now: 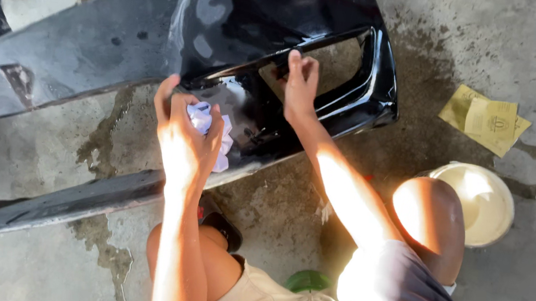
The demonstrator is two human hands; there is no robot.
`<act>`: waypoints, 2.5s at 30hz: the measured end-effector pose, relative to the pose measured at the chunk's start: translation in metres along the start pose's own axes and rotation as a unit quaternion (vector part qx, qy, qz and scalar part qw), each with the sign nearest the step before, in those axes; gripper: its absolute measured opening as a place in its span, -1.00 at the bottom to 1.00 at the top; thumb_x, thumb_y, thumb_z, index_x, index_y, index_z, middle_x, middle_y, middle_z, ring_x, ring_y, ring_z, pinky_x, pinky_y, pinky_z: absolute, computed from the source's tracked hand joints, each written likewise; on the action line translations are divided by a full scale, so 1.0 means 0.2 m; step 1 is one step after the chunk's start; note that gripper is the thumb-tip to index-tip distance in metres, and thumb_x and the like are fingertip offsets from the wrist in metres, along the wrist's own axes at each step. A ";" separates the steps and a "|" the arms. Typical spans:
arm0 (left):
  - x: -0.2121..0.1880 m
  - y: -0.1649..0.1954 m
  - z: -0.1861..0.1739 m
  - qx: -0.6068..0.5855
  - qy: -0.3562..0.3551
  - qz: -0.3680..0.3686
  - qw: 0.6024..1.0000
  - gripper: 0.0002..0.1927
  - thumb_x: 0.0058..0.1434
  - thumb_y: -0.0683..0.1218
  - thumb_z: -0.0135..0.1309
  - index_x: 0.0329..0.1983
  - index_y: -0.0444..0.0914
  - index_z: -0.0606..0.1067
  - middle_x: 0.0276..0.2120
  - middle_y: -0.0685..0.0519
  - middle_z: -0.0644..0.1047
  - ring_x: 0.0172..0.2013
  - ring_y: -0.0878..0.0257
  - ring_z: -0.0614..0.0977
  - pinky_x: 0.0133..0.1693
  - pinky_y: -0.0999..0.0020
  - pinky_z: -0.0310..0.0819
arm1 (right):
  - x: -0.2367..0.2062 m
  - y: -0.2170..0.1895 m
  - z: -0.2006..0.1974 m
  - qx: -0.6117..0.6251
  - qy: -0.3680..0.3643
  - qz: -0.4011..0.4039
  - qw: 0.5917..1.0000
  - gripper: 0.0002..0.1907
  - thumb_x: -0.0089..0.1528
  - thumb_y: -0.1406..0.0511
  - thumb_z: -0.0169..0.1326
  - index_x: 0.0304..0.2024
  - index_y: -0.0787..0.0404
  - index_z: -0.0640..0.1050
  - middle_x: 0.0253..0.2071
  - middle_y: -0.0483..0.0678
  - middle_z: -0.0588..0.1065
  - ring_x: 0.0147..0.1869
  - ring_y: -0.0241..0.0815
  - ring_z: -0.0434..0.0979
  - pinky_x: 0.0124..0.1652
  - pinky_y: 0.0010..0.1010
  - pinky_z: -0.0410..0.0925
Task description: The person sits on the floor with a black car bumper across their lap and wetsands its surface using a sanding block, moving it repeatedly over the glossy areas. They hold a cloth in the other hand, wiping the bumper between sanding passes and repositioning the block as they work around the grille opening.
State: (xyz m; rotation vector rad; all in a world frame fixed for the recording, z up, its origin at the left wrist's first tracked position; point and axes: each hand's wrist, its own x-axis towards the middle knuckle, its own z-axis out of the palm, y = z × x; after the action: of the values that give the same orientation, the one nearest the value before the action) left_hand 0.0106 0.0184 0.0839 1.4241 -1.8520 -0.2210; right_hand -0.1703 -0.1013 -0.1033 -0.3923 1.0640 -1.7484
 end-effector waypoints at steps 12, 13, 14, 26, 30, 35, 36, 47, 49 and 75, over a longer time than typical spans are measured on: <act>-0.06 -0.16 0.03 -0.018 -0.012 -0.062 0.998 -0.67 0.24 -0.11 0.26 -0.05 -0.36 0.44 0.35 -0.55 0.22 0.39 -0.38 0.28 0.22 -0.03 0.37 | 0.38 -0.27 -0.22 0.114 0.128 0.026 0.985 -0.68 0.31 0.05 0.07 -0.19 0.11 0.35 -0.29 -0.05 0.44 -0.25 -0.12 0.52 -0.25 -0.17 0.53; -0.05 -0.16 0.05 -0.026 -0.020 -0.074 0.997 -0.67 0.23 -0.10 0.27 -0.07 -0.36 0.44 0.33 -0.51 0.26 0.37 -0.36 0.31 0.22 -0.03 0.34 | 0.32 -0.22 -0.17 0.102 0.112 -0.012 0.988 -0.68 0.31 0.07 0.13 -0.19 0.08 0.32 -0.28 -0.05 0.41 -0.23 -0.13 0.49 -0.24 -0.18 0.51; -0.04 -0.16 0.06 -0.034 -0.031 -0.083 0.995 -0.67 0.22 -0.10 0.28 -0.08 -0.36 0.45 0.31 -0.47 0.31 0.35 -0.34 0.35 0.22 -0.02 0.32 | 0.24 -0.15 -0.11 0.109 0.083 -0.013 0.991 -0.66 0.27 0.10 0.18 -0.20 0.04 0.29 -0.23 -0.11 0.40 -0.17 -0.15 0.49 -0.22 -0.19 0.50; -0.05 -0.13 0.11 -0.086 0.095 -0.038 0.991 -0.74 0.29 -0.19 0.25 -0.09 -0.36 0.41 0.39 -0.27 0.20 0.30 -0.20 0.40 0.21 0.07 0.36 | 0.40 -0.24 -0.25 0.158 0.084 0.038 0.983 -0.59 0.28 0.06 0.22 -0.23 0.19 0.34 -0.30 -0.04 0.46 -0.30 -0.15 0.53 -0.20 -0.16 0.54; -0.08 -0.14 0.10 -0.177 0.160 -0.025 0.971 -0.69 0.32 -0.14 0.24 -0.15 -0.28 0.31 0.27 -0.09 0.29 0.00 0.10 0.51 -0.02 0.27 0.51 | 0.13 -0.06 -0.07 0.097 0.058 -0.017 0.993 -0.64 0.27 0.13 0.19 -0.14 0.01 0.25 -0.26 -0.18 0.39 -0.26 -0.32 0.43 -0.23 -0.33 0.41; -0.10 -0.13 0.20 -0.109 0.215 0.162 0.957 -0.55 0.14 -0.12 0.35 -0.05 -0.23 0.33 0.06 0.04 0.36 -0.02 0.12 0.49 -0.10 0.29 0.52 | -0.11 0.13 0.05 -0.005 -0.068 -0.158 0.985 -0.65 0.40 0.26 0.26 -0.03 0.09 0.30 -0.11 -0.13 0.27 -0.12 -0.35 0.24 -0.09 -0.38 0.22; -0.10 -0.14 0.21 -0.087 0.164 0.200 0.962 -0.55 0.14 -0.11 0.37 -0.07 -0.22 0.33 0.05 0.03 0.36 -0.02 0.08 0.49 -0.07 0.24 0.51 | -0.08 0.11 0.03 0.011 -0.071 -0.148 0.986 -0.64 0.39 0.27 0.29 -0.06 0.10 0.30 -0.12 -0.10 0.28 -0.16 -0.33 0.23 -0.13 -0.37 0.20; -0.08 -0.08 0.18 0.125 -0.066 0.245 0.959 -0.57 -0.02 -0.21 0.28 -0.02 -0.14 0.55 0.07 -0.03 0.43 0.11 -0.05 0.48 0.09 -0.01 0.38 | 0.15 -0.08 -0.08 0.069 0.096 -0.043 0.992 -0.66 0.26 0.20 0.22 -0.09 0.05 0.32 -0.28 -0.06 0.39 -0.24 -0.18 0.43 -0.29 -0.34 0.37; -0.08 -0.08 0.18 0.162 -0.059 0.253 0.952 -0.60 0.02 -0.21 0.26 -0.03 -0.17 0.54 0.04 -0.01 0.46 0.12 -0.01 0.48 0.08 -0.05 0.31 | -0.03 0.02 0.00 -0.015 -0.043 -0.242 0.969 -0.64 0.33 0.29 0.29 -0.02 0.15 0.35 -0.11 -0.13 0.37 -0.06 -0.30 0.35 -0.07 -0.45 0.31; -0.13 -0.20 0.16 -0.009 -0.067 0.118 0.991 -0.59 0.01 -0.30 0.26 -0.05 -0.24 0.48 -0.17 -0.05 0.42 -0.09 -0.06 0.45 -0.07 0.09 0.40 | 0.14 -0.17 -0.20 -0.297 0.042 -0.355 0.885 -0.57 0.11 0.46 0.37 -0.12 0.18 0.40 -0.07 -0.05 0.32 -0.06 -0.20 0.36 -0.09 -0.38 0.32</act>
State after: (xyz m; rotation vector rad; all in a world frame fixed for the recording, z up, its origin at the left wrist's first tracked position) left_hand 0.0218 0.0168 0.0280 1.1893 -2.1025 -0.2194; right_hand -0.2298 -0.1039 -0.1049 -1.2258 1.6602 -2.0315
